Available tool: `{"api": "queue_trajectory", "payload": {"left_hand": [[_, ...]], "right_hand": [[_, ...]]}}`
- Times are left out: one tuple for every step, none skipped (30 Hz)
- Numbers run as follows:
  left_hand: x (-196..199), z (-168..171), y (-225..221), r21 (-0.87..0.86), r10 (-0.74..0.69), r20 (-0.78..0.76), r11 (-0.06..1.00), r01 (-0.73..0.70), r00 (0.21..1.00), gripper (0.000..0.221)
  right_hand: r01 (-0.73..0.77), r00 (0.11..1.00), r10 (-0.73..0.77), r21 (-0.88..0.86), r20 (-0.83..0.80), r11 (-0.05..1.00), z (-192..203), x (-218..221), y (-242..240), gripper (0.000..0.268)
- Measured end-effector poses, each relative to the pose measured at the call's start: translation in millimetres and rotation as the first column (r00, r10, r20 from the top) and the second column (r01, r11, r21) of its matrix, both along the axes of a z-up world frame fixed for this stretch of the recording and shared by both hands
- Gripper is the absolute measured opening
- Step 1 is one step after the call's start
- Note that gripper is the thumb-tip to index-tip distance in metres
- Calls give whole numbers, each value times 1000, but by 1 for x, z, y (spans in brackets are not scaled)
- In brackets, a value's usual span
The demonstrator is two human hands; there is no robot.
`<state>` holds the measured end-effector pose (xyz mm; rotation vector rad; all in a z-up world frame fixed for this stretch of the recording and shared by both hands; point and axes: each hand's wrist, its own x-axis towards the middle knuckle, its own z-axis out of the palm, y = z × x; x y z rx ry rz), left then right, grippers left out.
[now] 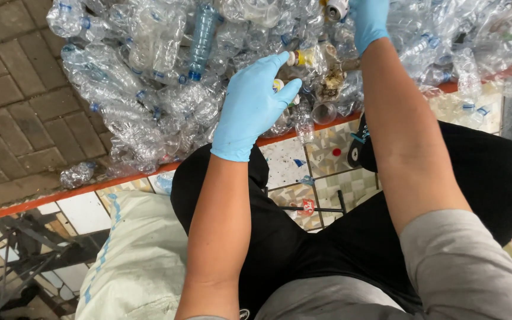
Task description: Sorting plastic bottles by removing caps and placing them into a collection bag
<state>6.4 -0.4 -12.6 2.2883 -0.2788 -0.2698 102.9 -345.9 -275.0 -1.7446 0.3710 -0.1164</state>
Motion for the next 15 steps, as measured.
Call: {"api": "queue_trajectory", "payload": {"left_hand": [[0, -1, 2, 12, -5, -22, 1000, 6, 1000, 49], [0, -2, 3, 24, -10, -43, 1000, 11, 999, 51], [0, -2, 5, 29, -7, -46, 1000, 8, 999, 51], [0, -3, 7, 42, -3, -21, 999, 4, 1000, 50], [-1, -4, 8, 55, 1, 3, 998, -1, 1000, 49], [1, -5, 8, 56, -2, 5, 998, 1, 1000, 49], [1, -6, 9, 61, -6, 7, 998, 5, 1000, 50], [0, -7, 10, 66, -10, 4, 998, 10, 1000, 50], [-1, -9, 10, 67, -13, 1, 998, 13, 1000, 50], [-2, -10, 9, 57, -7, 13, 998, 7, 1000, 49], [-3, -11, 9, 46, -1, 26, 999, 0, 1000, 49], [-3, -11, 9, 39, -3, 32, 999, 1, 999, 49], [-4, -11, 8, 24, 3, 8, 1000, -3, 1000, 49], [-3, -10, 9, 14, 7, -12, 1000, -7, 1000, 49], [-1, -14, 9, 11, 6, -2, 1000, -6, 1000, 49]], "right_hand": [[-10, 1000, 10, -17, 0, 1000, -7, -33, 2, 44], [-21, 1000, 21, -33, 1, 999, -30, 0, 65, 45], [-24, 1000, 24, -27, -1, 999, -19, -16, 81, 45], [-159, 963, 113, -178, -243, 971, -8, -35, 96, 61], [-322, 863, 157, -283, -480, 904, 3, -53, 111, 84], [-319, 864, 156, -282, -479, 905, -16, -68, 112, 84], [-458, 851, 179, -528, -494, 715, -36, -83, 114, 79], [-549, 831, 196, -708, -521, 444, -55, -102, 115, 76], [-550, 829, 194, -706, -524, 447, -61, -107, 115, 76], [-566, 795, 142, -636, -590, 525, -65, -112, 114, 68], [-568, 750, 98, -561, -654, 602, -69, -116, 112, 59], [-564, 754, 92, -569, -650, 599, -65, -119, 109, 59], [-557, 762, 110, -560, -638, 613, -60, -123, 105, 51], [-548, 773, 130, -551, -621, 629, -56, -123, 104, 43], [-541, 780, 127, -558, -613, 629, -47, -121, 105, 43]]}}
